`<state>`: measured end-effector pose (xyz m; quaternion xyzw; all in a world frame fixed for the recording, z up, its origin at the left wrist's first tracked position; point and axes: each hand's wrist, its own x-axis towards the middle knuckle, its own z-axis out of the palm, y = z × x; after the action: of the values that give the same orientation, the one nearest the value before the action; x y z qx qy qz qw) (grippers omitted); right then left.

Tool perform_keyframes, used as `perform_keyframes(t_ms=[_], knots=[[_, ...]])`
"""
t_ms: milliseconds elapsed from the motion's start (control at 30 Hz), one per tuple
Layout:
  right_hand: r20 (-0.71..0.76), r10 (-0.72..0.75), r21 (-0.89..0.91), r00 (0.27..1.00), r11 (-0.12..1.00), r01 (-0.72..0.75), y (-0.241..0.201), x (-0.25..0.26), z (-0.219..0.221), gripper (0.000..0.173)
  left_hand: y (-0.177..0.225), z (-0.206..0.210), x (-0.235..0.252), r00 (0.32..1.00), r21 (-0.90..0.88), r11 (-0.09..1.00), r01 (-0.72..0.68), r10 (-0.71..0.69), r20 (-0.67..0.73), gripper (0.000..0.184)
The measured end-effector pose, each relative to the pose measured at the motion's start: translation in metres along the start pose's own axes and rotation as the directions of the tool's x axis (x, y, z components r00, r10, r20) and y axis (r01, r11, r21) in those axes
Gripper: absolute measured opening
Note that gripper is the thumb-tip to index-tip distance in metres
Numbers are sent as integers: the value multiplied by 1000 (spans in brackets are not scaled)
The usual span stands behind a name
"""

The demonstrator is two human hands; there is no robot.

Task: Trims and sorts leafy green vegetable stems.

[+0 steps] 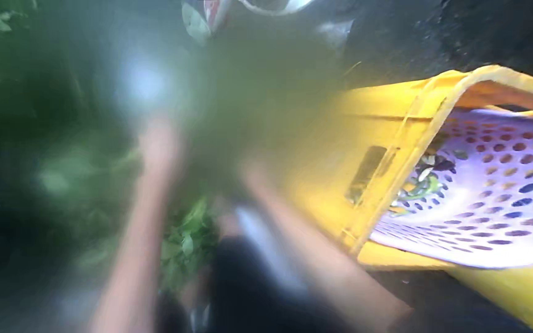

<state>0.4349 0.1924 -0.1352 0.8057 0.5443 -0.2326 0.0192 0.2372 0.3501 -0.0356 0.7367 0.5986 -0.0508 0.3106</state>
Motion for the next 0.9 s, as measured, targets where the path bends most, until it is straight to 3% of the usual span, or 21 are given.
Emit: perform_keyframes(t_ms=[67,200,300,400,533,800,900], knots=[[-48,-26,-23,998,999,25,2,-1,-13,21,13,-5,8,996,65,994,-82,80,33,41],[-71,44,45,997,998,-41,12,-9,-34,31,40,16,19,970,94,981,-172,152,187,37],[-57,140,116,988,984,-133,16,-8,-43,38,48,59,37,950,55,994,-91,70,305,36],[-88,43,99,995,994,-34,13,-3,-37,36,43,96,47,962,96,993,-68,40,272,35],[-39,-45,77,998,996,48,-10,5,-32,32,36,106,50,965,139,984,-111,73,253,32],[-11,-17,-19,1000,1000,16,-21,17,-8,29,36,111,54,956,215,970,-116,50,289,35],[151,69,-29,986,997,-65,-25,20,-10,31,30,117,53,963,209,965,-160,106,246,33]])
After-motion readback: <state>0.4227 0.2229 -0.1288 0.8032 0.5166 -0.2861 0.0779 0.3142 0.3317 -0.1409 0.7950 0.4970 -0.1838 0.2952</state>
